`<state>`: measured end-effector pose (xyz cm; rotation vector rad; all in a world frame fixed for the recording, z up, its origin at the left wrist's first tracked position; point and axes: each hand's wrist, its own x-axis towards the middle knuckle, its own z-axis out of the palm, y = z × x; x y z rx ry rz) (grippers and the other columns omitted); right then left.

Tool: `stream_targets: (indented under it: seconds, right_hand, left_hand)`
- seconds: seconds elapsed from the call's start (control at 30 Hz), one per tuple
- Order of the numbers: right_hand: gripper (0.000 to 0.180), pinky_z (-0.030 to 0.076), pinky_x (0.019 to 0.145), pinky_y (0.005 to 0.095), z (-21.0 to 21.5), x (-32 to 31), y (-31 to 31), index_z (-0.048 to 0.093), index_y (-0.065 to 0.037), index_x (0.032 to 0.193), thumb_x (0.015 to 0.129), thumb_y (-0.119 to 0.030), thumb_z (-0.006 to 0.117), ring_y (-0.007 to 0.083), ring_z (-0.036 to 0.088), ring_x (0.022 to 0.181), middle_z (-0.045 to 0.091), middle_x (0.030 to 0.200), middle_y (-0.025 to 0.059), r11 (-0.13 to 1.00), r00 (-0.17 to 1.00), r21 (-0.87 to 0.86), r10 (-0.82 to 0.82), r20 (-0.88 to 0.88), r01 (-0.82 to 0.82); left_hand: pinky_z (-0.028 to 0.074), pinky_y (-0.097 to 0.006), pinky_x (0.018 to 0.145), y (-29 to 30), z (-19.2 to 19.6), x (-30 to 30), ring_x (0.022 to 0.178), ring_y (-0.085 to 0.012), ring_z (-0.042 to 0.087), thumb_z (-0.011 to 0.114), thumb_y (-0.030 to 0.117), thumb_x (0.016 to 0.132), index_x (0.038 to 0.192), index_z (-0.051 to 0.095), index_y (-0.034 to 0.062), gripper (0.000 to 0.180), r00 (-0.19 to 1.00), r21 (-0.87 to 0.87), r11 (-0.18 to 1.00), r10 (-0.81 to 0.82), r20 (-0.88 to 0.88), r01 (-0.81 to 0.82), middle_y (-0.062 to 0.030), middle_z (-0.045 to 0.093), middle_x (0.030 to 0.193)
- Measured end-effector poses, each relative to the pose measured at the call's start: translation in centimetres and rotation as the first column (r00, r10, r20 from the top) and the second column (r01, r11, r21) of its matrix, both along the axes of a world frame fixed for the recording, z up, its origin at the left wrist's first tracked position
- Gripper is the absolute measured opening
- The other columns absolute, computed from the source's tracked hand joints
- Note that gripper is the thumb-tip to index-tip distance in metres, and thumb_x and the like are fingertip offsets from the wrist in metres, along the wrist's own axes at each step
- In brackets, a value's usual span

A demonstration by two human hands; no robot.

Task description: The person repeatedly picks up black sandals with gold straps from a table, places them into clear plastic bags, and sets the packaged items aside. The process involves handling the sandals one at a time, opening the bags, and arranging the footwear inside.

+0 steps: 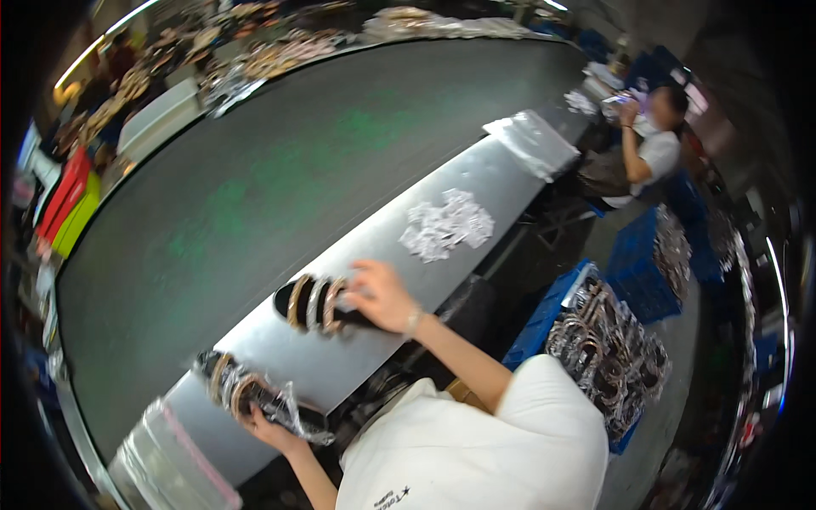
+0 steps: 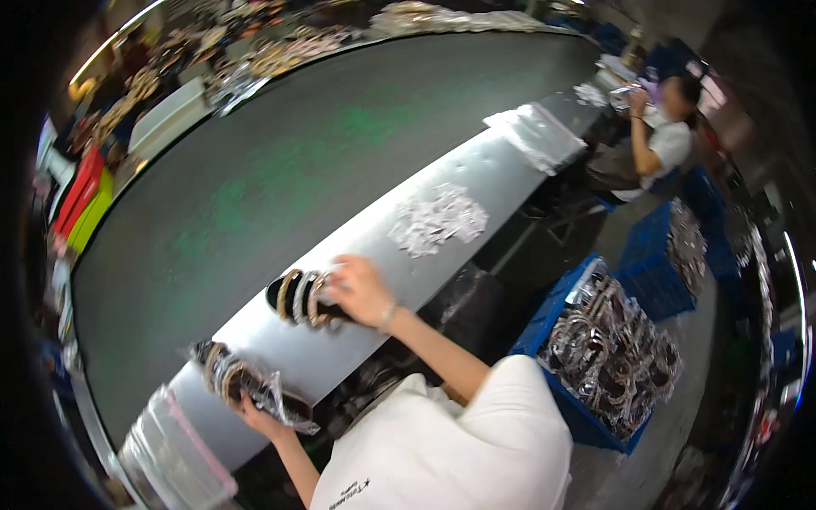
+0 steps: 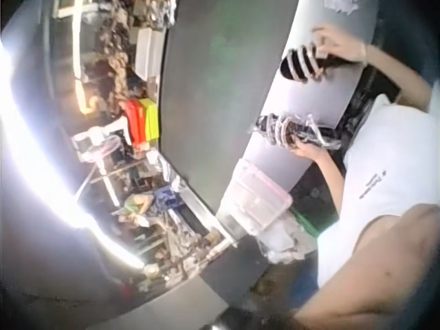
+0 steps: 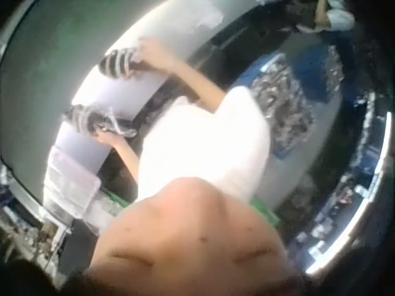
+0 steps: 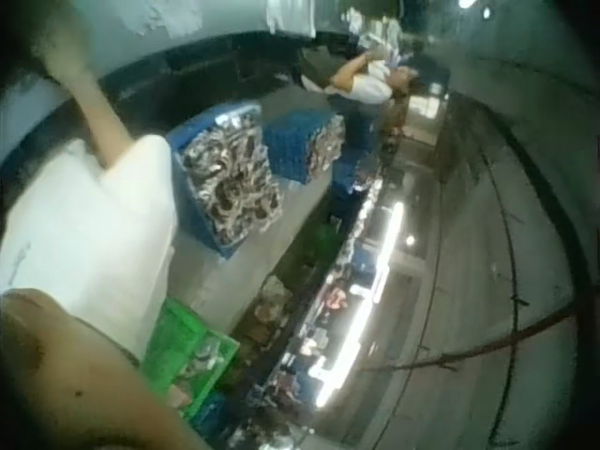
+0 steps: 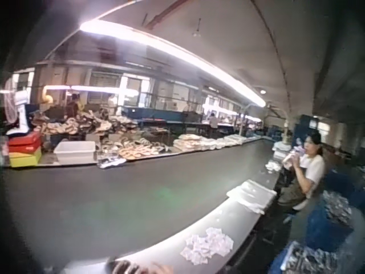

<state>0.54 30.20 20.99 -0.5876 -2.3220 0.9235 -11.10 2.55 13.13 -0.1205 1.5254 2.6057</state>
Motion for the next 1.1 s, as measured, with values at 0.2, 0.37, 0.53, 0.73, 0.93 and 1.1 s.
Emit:
stream_targets:
  seconds: [0.2, 0.37, 0.53, 0.73, 0.93, 1.1]
  right_hand:
    - [0.031, 0.038, 0.088, 0.0403, -4.6, 5.3, -3.3, 0.053, -0.006, 0.085, 0.066, -0.015, 0.076, 0.0338, 0.048, 0.102, 0.055, 0.098, 0.0155, 0.974, 0.953, 0.126, -0.214, 0.215, 0.191]
    - [0.054, 0.048, 0.072, 0.0383, -5.6, 3.8, -3.3, 0.055, 0.003, 0.104, 0.070, -0.032, 0.078, 0.0286, 0.060, 0.079, 0.062, 0.092, 0.0172, 0.986, 0.943, -0.130, -0.058, 0.329, 0.106]
    - [0.025, 0.047, 0.060, 0.0252, -1.7, -2.6, -11.2, 0.063, -0.001, 0.100, 0.082, -0.019, 0.069, 0.0085, 0.057, 0.067, 0.061, 0.081, -0.0019, 0.435, 0.976, -0.897, 0.216, 0.015, -0.082]
    - [0.032, 0.039, 0.053, 0.0210, -0.1, -11.3, -24.5, 0.056, -0.001, 0.098, 0.081, -0.024, 0.070, 0.0048, 0.048, 0.062, 0.057, 0.075, -0.0004, 0.425, 0.799, -0.740, 0.546, -0.250, -0.522]
    - [0.033, 0.040, 0.050, 0.0202, 2.5, -15.0, -25.2, 0.052, -0.003, 0.097, 0.082, -0.026, 0.070, 0.0045, 0.051, 0.060, 0.056, 0.073, -0.0006, 0.265, 0.626, -0.711, 0.717, -0.307, -0.651]
    - [0.059, 0.050, 0.067, 0.0334, -1.1, -17.4, -23.6, 0.058, -0.001, 0.098, 0.076, -0.055, 0.066, 0.0223, 0.064, 0.072, 0.065, 0.082, 0.0142, 0.653, 0.476, -0.386, 0.748, 0.462, -0.651]
  left_hand:
    - [0.051, -0.038, 0.080, -1.6, 3.8, 1.2, 0.091, -0.0219, 0.061, 0.042, 0.037, 0.092, 0.117, 0.051, 0.0060, 0.041, 0.979, 0.250, 0.952, -0.197, 0.056, 0.177, -0.0078, 0.059, 0.107]
    - [0.044, -0.032, 0.087, -3.9, 2.9, 0.8, 0.100, -0.0160, 0.054, 0.055, 0.035, 0.092, 0.121, 0.043, 0.0064, 0.043, 0.994, 0.217, 0.976, -0.017, 0.111, -0.007, -0.0056, 0.055, 0.114]
    - [0.041, -0.031, 0.090, -5.7, 3.8, -0.4, 0.105, -0.0147, 0.050, 0.060, 0.026, 0.090, 0.125, 0.035, 0.0072, 0.047, 0.994, 0.232, 0.968, 0.076, 0.079, -0.092, -0.0078, 0.052, 0.116]
    - [0.041, -0.035, 0.095, -9.0, 6.9, -4.3, 0.109, -0.0182, 0.051, 0.043, 0.042, 0.096, 0.130, 0.032, 0.0104, 0.048, 0.997, 0.396, 0.916, 0.072, -0.027, -0.056, -0.0057, 0.047, 0.126]
    - [0.038, -0.034, 0.096, -25.2, 7.4, -11.3, 0.110, -0.0220, 0.051, 0.036, 0.039, 0.097, 0.110, 0.055, 0.0038, 0.042, 0.893, -0.716, 0.621, -0.055, -0.447, -0.320, -0.0135, 0.059, 0.111]
    - [0.047, -0.035, 0.080, -28.8, 1.7, -12.8, 0.094, -0.0283, 0.061, 0.055, 0.018, 0.090, 0.098, 0.055, 0.0056, 0.014, 0.806, -0.826, 0.305, -0.227, -0.547, -0.475, -0.0128, 0.064, 0.100]
